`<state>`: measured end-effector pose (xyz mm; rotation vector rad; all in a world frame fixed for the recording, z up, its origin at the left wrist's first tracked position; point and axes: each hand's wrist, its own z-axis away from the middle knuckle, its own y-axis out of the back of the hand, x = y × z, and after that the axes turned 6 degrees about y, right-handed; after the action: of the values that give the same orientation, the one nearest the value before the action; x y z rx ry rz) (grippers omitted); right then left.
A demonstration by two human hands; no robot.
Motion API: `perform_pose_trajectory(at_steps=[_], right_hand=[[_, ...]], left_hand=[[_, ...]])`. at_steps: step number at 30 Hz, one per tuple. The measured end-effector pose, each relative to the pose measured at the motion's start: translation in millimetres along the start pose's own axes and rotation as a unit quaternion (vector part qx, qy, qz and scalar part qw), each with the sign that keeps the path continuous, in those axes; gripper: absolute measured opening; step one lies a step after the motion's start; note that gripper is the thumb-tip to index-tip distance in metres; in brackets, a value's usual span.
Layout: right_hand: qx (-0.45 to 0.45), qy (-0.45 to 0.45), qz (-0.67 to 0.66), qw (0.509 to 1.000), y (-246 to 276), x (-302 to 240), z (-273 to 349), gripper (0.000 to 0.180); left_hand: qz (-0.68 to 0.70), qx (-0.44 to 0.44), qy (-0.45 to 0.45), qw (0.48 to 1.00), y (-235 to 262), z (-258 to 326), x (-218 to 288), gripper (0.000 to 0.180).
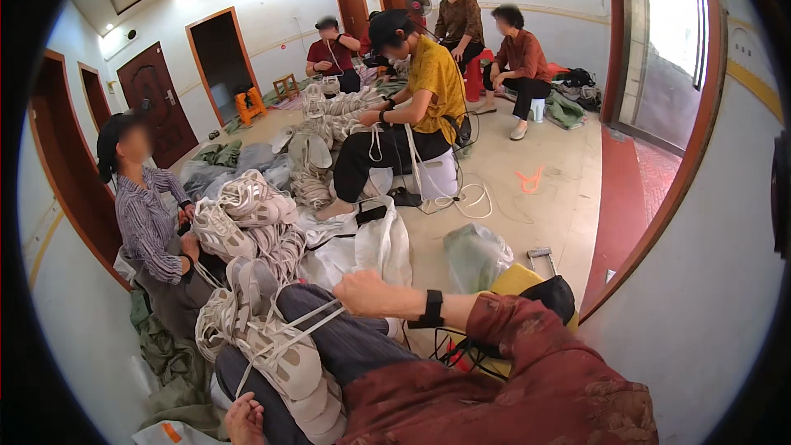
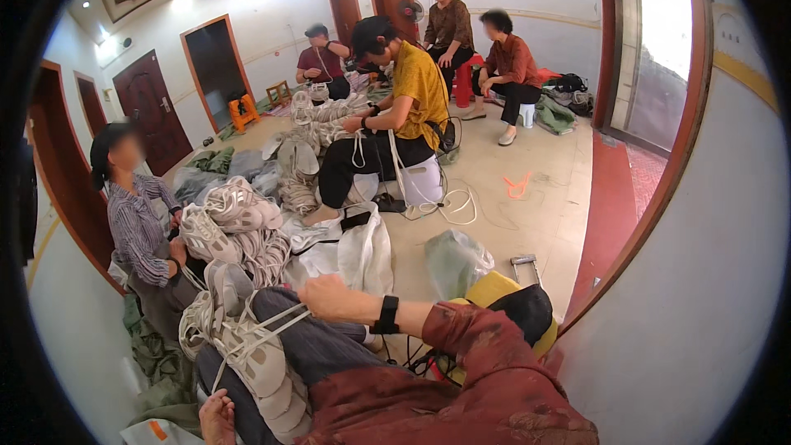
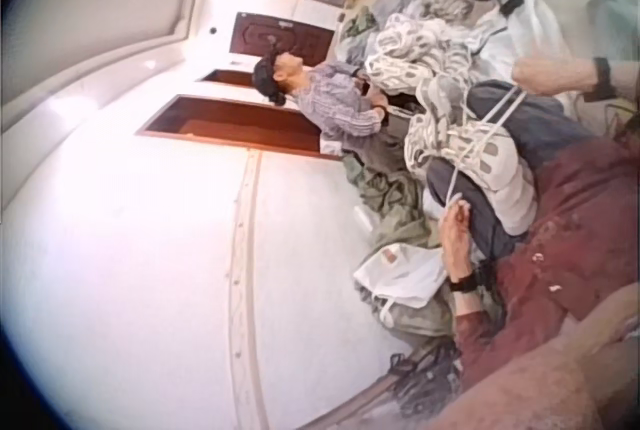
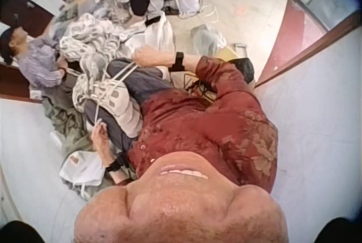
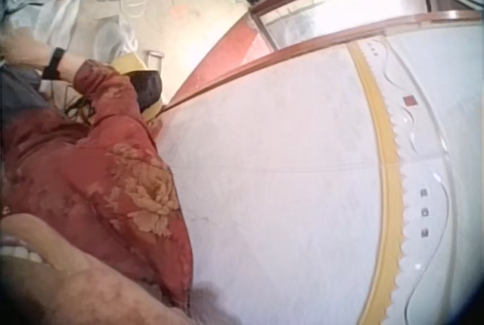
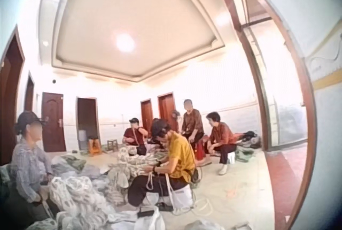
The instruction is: Lacing several pairs of white sneakers while sitting with a group.
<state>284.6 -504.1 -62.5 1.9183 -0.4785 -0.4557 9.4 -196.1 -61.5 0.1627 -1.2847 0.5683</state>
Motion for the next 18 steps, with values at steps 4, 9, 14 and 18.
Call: perform_pose_trajectory(at_steps=[4, 9, 14, 18], right_hand=[[-0.159, -0.114, -0.257, 0.947, -7.5, 4.8, -11.5, 0.012], [0.045, 0.02, -0.213, 0.976, -46.7, -1.8, -12.4, 0.021], [0.065, -0.045, -0.237, 0.968, -20.8, -40.8, -30.0, 0.031], [0.156, 0.05, -0.33, 0.929, -24.3, -61.6, -52.2, 0.031]], left_hand=[[0.006, -0.033, -0.046, 0.998, -15.0, 5.5, 0.3, 0.037], [-0.083, -0.024, -0.036, 0.996, -32.0, 1.4, -8.7, 0.035], [-0.126, -0.004, -0.011, 0.992, -50.8, 2.7, -0.2, 0.026], [-0.149, -0.001, -0.019, 0.989, -55.0, 3.4, 3.0, 0.024]])
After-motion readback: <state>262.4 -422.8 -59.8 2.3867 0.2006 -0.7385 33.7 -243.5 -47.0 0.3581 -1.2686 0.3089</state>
